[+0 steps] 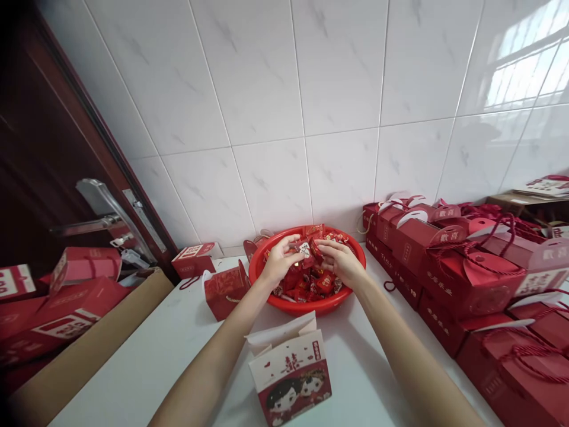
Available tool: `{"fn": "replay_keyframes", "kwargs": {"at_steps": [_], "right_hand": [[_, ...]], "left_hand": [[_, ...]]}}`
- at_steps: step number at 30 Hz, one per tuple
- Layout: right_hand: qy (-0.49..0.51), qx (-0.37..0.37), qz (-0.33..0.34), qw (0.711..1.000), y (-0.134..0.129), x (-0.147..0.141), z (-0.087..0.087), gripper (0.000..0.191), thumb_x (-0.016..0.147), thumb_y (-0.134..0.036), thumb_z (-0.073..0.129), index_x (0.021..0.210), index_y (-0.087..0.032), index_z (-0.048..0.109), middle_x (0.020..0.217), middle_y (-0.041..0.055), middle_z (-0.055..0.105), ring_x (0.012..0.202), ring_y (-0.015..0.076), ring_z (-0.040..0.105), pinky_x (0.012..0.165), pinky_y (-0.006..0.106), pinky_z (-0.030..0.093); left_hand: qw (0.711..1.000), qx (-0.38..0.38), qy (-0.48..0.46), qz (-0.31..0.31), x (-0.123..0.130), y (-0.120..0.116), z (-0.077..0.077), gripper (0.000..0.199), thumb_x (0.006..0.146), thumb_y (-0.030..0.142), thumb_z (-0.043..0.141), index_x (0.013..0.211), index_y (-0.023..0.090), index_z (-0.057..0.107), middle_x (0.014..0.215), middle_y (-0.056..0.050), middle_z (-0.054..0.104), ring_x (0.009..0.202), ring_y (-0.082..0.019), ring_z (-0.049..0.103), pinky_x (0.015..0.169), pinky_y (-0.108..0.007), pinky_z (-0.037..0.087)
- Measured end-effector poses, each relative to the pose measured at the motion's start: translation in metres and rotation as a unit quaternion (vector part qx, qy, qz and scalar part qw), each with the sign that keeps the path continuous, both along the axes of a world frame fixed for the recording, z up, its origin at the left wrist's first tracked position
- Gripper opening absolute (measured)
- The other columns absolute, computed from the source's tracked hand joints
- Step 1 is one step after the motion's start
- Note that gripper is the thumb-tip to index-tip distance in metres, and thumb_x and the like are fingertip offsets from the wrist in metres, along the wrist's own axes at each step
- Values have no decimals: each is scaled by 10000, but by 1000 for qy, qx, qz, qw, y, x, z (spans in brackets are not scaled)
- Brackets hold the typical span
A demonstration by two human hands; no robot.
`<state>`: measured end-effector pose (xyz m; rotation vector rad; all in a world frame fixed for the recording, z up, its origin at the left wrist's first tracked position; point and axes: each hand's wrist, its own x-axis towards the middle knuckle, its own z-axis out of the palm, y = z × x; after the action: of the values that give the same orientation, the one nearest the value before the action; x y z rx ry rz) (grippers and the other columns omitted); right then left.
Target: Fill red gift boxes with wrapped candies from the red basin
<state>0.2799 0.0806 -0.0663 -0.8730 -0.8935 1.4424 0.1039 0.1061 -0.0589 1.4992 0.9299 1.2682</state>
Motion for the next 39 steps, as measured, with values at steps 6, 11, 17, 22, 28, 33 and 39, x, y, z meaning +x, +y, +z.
{"fn": "replay_keyframes", "kwargs": {"at_steps": [6, 11, 17, 22, 28, 33, 39], "right_hand": [[-33, 23, -5, 999, -3, 1, 1, 322, 579, -170, 877, 876, -227, 767, 804, 4, 749, 719, 137, 679, 651, 232, 522], [-46, 30, -25, 998, -3, 0, 1, 366, 470, -160, 916, 796, -204, 755, 769, 5, 740, 704, 147, 666, 632, 243, 488], [-53, 45, -58, 996, -5, -2, 1, 367, 434, -260, 935, 696, -203, 684, 734, -11, 713, 655, 136, 634, 568, 240, 462], [-30, 111, -133, 984, 0, 1, -6, 350, 436, -269, 914, 679, -228, 666, 786, -13, 728, 742, 165, 658, 756, 316, 527], [-104, 163, -120, 974, 3, 5, -11, 188, 523, -289, 835, 688, -237, 761, 1002, 63, 757, 1184, 306, 602, 972, 413, 470], [-184, 232, -53, 954, -8, 0, -1, 173, 594, -190, 679, 691, -270, 798, 1141, 47, 746, 1350, 308, 499, 1078, 417, 414], [-169, 244, -4, 955, -11, -2, 3, 432, 559, -131, 547, 866, -285, 809, 1276, 6, 701, 1386, 290, 476, 1118, 426, 387]], "left_hand": [[1000, -4, -4, -12, 0, 0, 0, 543, 693, 50, 716, 1217, 150, 619, 1218, -114, 692, 1022, -219, 684, 885, -343, 561], [1000, 15, -6, -10, 0, -1, 0, 538, 684, 71, 744, 1205, 159, 642, 1317, -126, 651, 1101, -242, 660, 922, -361, 548], [1000, 4, 12, -10, 1, -3, 4, 422, 660, 107, 771, 1077, 140, 714, 1182, -111, 717, 1016, -239, 677, 918, -376, 534], [999, -17, 14, -33, -1, -2, 1, 486, 682, 99, 742, 1162, 152, 691, 1070, -87, 736, 947, -199, 683, 832, -308, 538], [995, -1, 38, -90, -1, -4, -1, 264, 705, 198, 747, 964, 153, 765, 974, -77, 752, 815, -176, 670, 765, -303, 539], [996, 33, 70, -53, -1, -6, 0, 162, 782, 306, 697, 825, 183, 792, 863, -54, 769, 877, -214, 674, 810, -321, 533], [995, 3, 43, -89, -2, -9, 3, 333, 670, 390, 836, 886, 150, 752, 958, -79, 745, 858, -209, 670, 756, -317, 537]]}}
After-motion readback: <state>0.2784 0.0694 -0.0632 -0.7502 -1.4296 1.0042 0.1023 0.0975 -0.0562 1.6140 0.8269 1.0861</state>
